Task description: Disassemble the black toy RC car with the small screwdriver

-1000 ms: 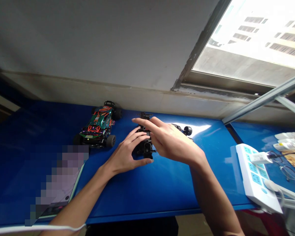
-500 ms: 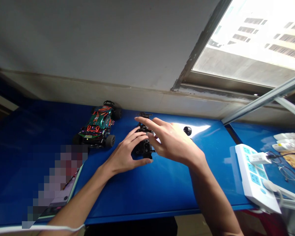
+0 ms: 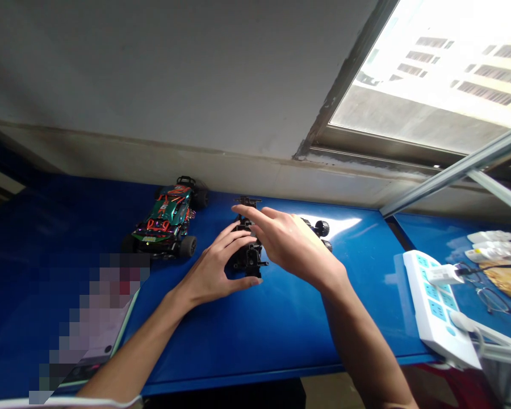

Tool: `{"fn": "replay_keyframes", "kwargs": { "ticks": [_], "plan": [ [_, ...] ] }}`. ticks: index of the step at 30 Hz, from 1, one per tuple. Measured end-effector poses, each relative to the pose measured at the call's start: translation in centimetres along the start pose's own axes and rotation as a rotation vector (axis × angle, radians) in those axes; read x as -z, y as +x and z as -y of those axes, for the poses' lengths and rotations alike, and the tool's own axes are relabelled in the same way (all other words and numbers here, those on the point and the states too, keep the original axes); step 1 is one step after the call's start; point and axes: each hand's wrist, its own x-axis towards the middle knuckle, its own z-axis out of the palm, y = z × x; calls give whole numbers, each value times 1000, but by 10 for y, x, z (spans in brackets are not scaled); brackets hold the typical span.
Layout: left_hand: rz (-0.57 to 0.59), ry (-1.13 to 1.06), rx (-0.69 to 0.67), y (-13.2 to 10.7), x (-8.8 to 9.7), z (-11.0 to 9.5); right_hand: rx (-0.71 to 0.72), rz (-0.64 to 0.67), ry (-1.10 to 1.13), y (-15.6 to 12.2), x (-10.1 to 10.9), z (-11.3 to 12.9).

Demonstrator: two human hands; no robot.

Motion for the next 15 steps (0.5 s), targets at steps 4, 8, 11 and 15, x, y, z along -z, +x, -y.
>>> {"fn": "replay_keyframes", "kwargs": {
  "ticks": [4,8,11,15],
  "plan": [
    [-17,2,5,0,-1,0,60,-42,54,0,2,0],
    [-14,5,-13,0,0,0,2,-27,53,1,2,1],
    [-8,5,-16,1,0,0,8,-15,78,1,1,-1],
    [-15,15,-11,1,-1,0,62,-37,108,0,2,-2]
  ]
}}
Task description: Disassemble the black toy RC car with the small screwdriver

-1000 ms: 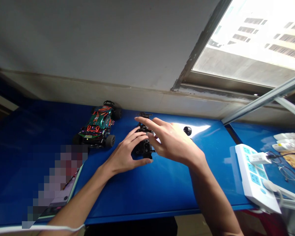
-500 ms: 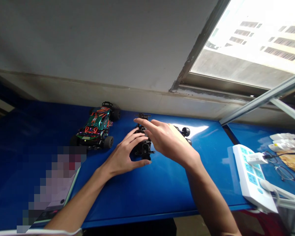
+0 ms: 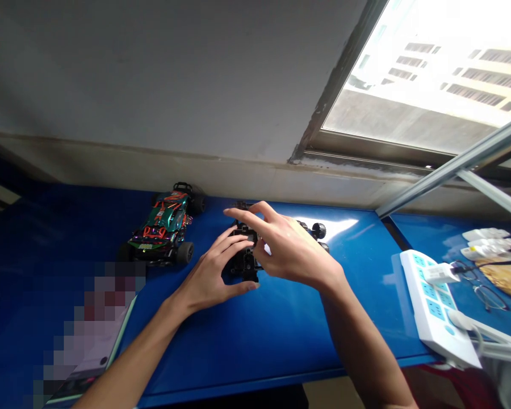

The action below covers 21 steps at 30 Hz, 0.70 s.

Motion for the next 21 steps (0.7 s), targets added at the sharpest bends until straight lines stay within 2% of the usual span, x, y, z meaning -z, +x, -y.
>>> {"fn": "replay_keyframes", "kwargs": {
  "ticks": [5,9,21],
  "plan": [
    [-4,6,-16,-1,-2,3,-63,21,-33,0,1,2],
    [5,11,-11,-1,-2,3,-26,26,38,0,2,0],
    [5,-31,0,-1,0,3,-8,-82,216,-7,16,-10]
  ]
}}
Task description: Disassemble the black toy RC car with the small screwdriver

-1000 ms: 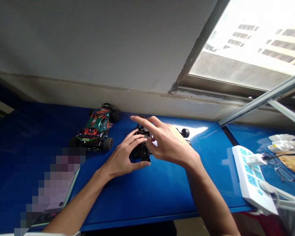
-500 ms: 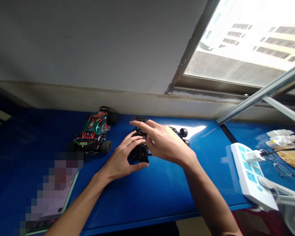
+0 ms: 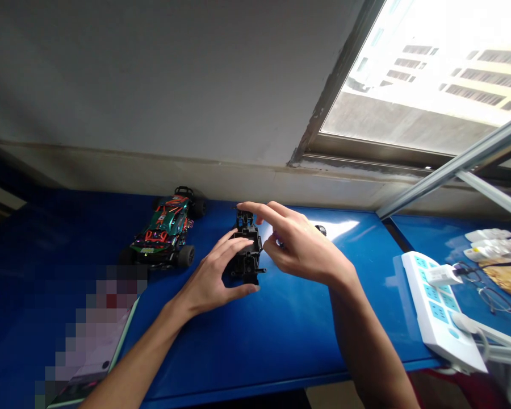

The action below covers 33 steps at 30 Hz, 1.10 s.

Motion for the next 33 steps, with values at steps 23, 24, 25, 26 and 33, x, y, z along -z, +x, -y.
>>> {"fn": "replay_keyframes", "kwargs": {
  "ticks": [23,24,25,26,33],
  "plan": [
    [10,-37,21,2,1,-5,36,69,-149,5,-15,8],
    [9,-39,22,2,1,-5,33,69,-146,4,-14,8],
    [7,-40,22,1,1,-5,29,67,-140,4,-13,8],
    [6,-42,21,1,1,-4,23,61,-132,3,-12,8],
    [2,-48,16,0,1,-3,8,52,-66,3,-9,4]
  ]
}}
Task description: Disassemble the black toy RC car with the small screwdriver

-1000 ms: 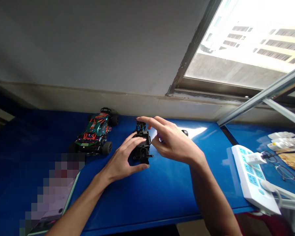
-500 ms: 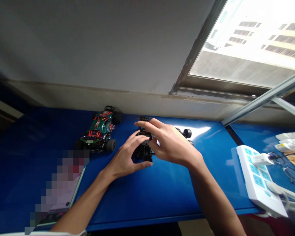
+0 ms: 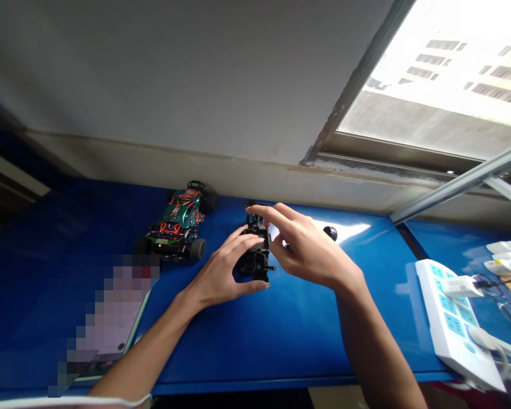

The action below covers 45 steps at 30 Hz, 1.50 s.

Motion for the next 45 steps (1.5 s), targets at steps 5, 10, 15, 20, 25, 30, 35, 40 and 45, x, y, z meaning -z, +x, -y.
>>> {"fn": "replay_keyframes", "kwargs": {
  "ticks": [5,10,15,20,25,30,35,40,45],
  "plan": [
    [-8,-10,-5,2,0,-2,6,42,-34,2,-4,3],
    [-16,-13,-12,2,0,-2,18,53,-60,2,-5,6],
    [6,-7,1,1,0,-2,-25,38,-110,2,-5,4],
    [14,5,11,0,1,0,-39,36,-94,2,-2,2],
    [14,10,10,-1,1,1,-38,27,-113,1,-1,0],
    [27,20,18,0,1,-1,-10,21,-226,-1,-7,5],
    [21,19,11,2,1,-5,29,25,-297,2,-12,14],
    [34,15,18,2,1,-6,-37,77,-366,3,-13,16],
    [15,3,2,3,2,-8,-1,42,-277,0,-13,18]
  ]
}}
